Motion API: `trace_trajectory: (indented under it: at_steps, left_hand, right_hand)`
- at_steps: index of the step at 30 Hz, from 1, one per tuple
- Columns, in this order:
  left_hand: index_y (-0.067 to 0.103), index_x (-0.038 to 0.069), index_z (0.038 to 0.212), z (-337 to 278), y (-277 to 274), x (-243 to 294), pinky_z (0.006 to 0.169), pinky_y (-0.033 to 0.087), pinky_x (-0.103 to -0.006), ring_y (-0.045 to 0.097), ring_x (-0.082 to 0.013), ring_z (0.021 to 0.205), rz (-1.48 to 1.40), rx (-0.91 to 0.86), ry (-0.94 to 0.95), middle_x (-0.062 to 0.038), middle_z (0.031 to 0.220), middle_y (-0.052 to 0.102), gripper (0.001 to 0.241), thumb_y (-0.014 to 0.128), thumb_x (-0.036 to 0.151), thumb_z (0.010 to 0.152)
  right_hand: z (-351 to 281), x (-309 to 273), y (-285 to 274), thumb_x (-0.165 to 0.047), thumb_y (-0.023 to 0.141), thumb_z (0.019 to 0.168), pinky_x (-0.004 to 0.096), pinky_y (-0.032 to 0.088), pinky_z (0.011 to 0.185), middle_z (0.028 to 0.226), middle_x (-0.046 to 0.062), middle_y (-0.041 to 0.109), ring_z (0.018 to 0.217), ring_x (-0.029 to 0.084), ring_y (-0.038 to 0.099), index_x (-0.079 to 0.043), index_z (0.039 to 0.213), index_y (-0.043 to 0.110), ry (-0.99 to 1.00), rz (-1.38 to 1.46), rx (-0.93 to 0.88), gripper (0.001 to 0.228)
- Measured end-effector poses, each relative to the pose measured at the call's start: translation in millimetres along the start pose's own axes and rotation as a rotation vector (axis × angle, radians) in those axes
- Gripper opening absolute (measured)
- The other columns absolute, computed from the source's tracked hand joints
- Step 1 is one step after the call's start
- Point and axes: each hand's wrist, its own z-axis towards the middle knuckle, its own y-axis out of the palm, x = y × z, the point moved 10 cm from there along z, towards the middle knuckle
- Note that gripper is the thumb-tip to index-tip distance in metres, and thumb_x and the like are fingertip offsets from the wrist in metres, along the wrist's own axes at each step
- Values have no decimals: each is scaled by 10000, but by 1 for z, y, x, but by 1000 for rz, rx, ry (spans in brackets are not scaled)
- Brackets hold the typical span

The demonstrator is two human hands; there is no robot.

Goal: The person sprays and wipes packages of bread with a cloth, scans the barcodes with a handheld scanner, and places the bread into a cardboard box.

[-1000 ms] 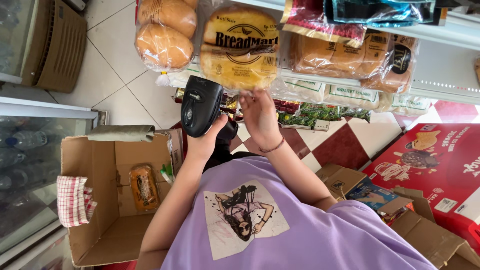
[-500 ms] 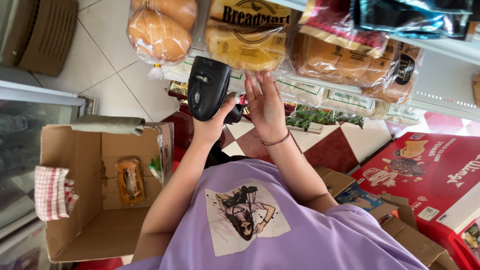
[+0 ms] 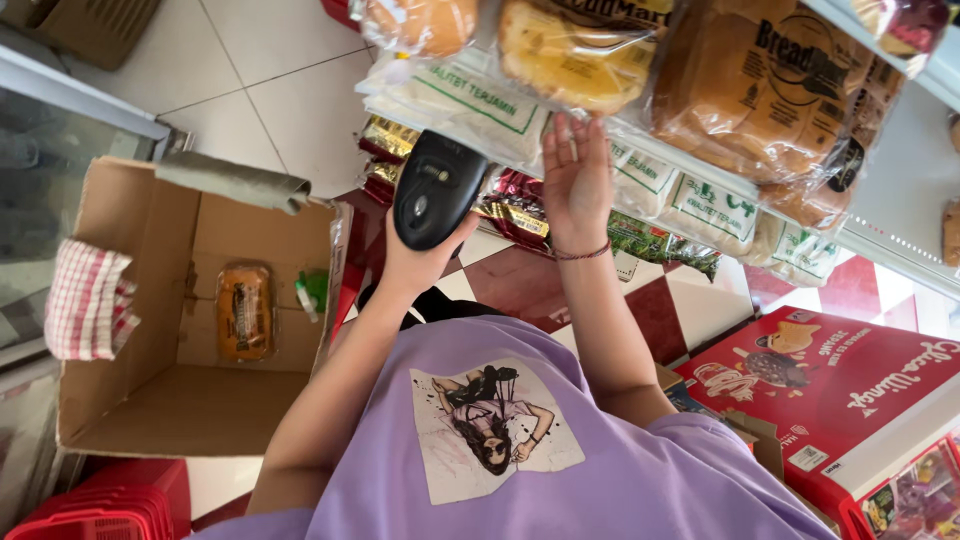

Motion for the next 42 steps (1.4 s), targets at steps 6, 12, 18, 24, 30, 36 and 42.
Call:
trace_trajectory:
  at_steps: [6,12,18,24,30,36,42]
  left_hand:
    - [710,8,1098,-60,-71,-18,848,584,-294,737,-128,908,-21,132,-77,-45,1025,765,316,854,90,829]
    - [704,10,1090,-93,-113,-20,802,560,-291,687,-119,866,109,224,-88,-46,996,740,299,856,85,843]
    - [717,13,1136,-96,-125,-14,864,572,-286,721,-129,926,79,207,-82,-51,1053,761,320,830,67,842]
    - [728,19,1124,-84,-112,-10,867,588,-293,735,-136,929,-21,194,-119,-47,1061,767,333,840,79,817]
    - [517,16,1436,-23,-16,37,1040,577,-349,707,-217,1185,177,-175,149,-130,1308,693,743,904,126,811]
    - [110,-12,1627,55,60,67,1253,305,-455,367,-368,1503,329,-234,513,-273,1657,226,1208,966,184,796]
    - [171,6,1648,82,88,42,1137,553,-345,702,-248,1316,244,-305,351,-168,1488,634,1056,888,167,890]
  right_hand:
    - [-8,2,-10,-190,630,1037,402,549,1028,1052,51,629,1212,262,651,-52,1128,614,-42,-13,0,166]
    - [-4,1,-10,-193,574,1045,391,574,976,976,44,604,1173,272,674,-42,1120,605,-89,19,49,172]
    - [-4,-5,-8,-180,534,1047,401,587,970,931,48,579,1134,297,691,-38,1103,547,-119,47,82,154]
    - [-5,-12,-8,-132,512,1052,468,551,1030,1070,120,528,1182,387,672,-23,1151,444,-174,106,117,163]
    - [-14,-18,1,-242,581,993,434,610,1009,1271,139,487,1214,345,662,-78,1326,450,-132,-64,61,394]
    - [-1,-31,-12,-319,649,1105,417,623,784,1032,152,610,929,311,727,7,1073,531,-227,-162,58,349]
    - [-2,-33,-15,-231,599,1035,454,661,803,992,88,652,876,315,761,-53,1060,574,-242,-114,125,182]
